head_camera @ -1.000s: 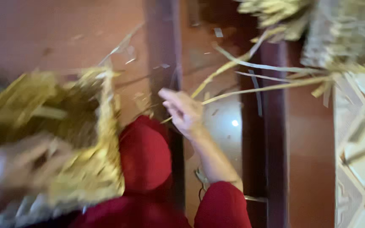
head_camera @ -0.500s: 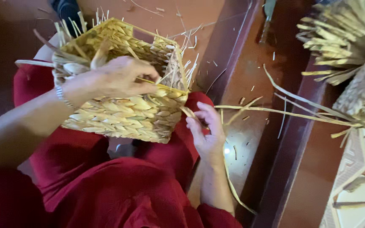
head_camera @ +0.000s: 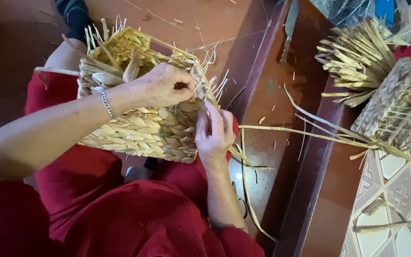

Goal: The person sits on the floor with a woven water hyacinth basket on their lap. They use scissors to trim protruding straw strands from the basket rim, then tuck and weave loose straw strips around the edge and along the sides, pressing the strands into the weave by hand.

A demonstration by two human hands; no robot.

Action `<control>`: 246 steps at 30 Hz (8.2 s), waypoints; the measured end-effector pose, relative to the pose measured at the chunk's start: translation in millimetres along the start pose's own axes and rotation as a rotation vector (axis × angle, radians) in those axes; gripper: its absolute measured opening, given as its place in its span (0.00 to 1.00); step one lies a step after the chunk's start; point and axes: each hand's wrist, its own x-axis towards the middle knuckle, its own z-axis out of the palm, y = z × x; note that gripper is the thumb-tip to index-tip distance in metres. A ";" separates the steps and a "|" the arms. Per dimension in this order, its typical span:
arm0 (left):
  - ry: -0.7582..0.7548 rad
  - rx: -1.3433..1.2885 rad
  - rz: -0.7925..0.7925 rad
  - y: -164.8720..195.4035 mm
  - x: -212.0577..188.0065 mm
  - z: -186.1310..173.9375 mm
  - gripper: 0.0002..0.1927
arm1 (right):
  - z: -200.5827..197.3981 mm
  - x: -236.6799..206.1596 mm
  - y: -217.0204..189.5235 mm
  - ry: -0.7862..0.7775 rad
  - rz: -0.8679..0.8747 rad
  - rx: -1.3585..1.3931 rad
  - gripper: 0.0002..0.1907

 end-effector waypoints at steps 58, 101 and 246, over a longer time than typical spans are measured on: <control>-0.782 0.290 -0.350 14.3 27.6 -61.2 0.26 | -22.5 24.1 11.7 -0.251 -0.092 -0.094 0.14; 0.221 0.091 0.145 55.5 -23.5 44.5 0.06 | -27.8 -6.8 43.0 -0.146 -0.133 0.070 0.11; -0.728 0.067 -0.171 -43.3 60.5 68.6 0.14 | -20.3 -34.7 119.0 -0.340 0.304 0.564 0.07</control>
